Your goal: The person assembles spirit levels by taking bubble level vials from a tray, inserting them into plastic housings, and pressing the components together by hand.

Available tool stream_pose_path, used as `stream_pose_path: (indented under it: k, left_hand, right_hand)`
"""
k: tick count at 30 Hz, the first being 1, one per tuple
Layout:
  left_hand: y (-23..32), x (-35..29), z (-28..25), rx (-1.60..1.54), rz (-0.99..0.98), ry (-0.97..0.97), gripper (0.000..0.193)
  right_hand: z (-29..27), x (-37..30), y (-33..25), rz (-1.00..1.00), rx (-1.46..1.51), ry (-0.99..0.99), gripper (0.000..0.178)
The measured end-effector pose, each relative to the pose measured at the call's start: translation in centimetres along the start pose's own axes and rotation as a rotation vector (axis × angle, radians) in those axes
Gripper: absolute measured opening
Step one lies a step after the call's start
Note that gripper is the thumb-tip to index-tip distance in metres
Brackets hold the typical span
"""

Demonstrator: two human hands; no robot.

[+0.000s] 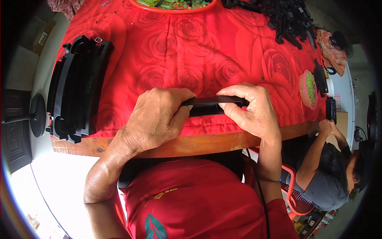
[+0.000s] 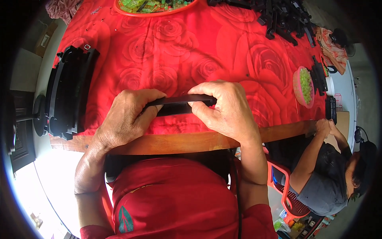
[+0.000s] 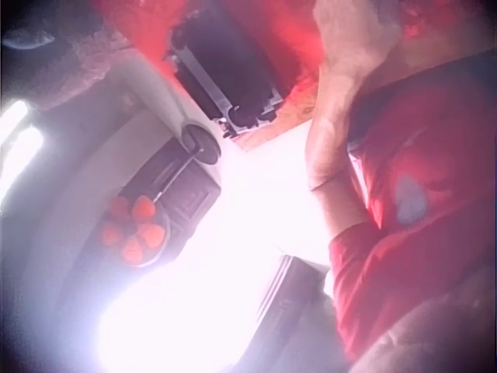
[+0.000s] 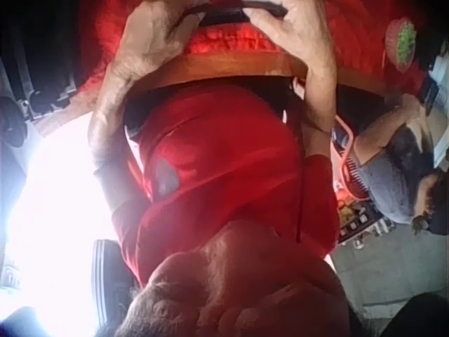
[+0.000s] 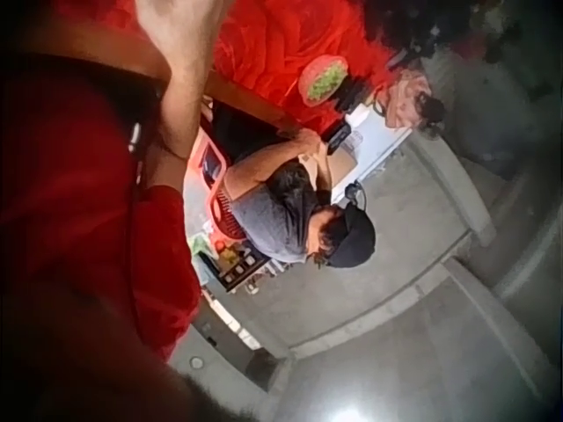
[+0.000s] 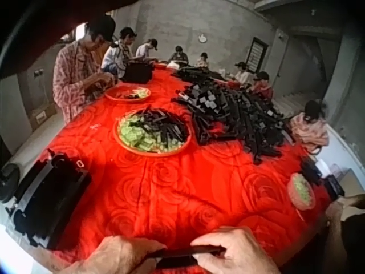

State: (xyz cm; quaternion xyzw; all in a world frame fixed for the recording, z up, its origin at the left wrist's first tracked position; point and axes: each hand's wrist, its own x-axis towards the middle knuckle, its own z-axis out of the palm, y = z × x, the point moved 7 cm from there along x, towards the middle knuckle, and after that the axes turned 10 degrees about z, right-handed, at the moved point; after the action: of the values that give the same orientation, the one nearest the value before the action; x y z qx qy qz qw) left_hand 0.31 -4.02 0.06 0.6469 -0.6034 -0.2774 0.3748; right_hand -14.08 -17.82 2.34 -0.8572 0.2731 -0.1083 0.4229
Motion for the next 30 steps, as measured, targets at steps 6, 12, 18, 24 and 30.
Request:
stream_pose_path:
  k: [6,12,18,24,30]
  left_hand:
    - [0.3,0.3,0.3,0.041,-0.003,0.005,0.026]
    - [0.7,-0.4,0.3,0.038,-0.018,0.028,0.027]
    - [0.5,-0.7,0.5,0.052,-0.035,0.029,0.029]
    - [0.3,-0.6,0.4,-0.064,-0.07,0.056,0.031]
    - [0.5,-0.5,0.6,-0.172,-0.089,0.09,0.028]
  right_hand:
    - [0.1,0.3,0.8,0.124,-0.004,-0.131,0.02]
    - [0.3,0.0,0.6,0.12,-0.017,-0.157,0.019]
    - [0.6,0.5,1.4,0.14,-0.001,-0.208,0.017]
    - [-0.8,1.3,0.4,-0.068,0.076,-0.017,0.033]
    - [-2.3,0.7,-3.5,-0.29,-0.224,0.106,0.054]
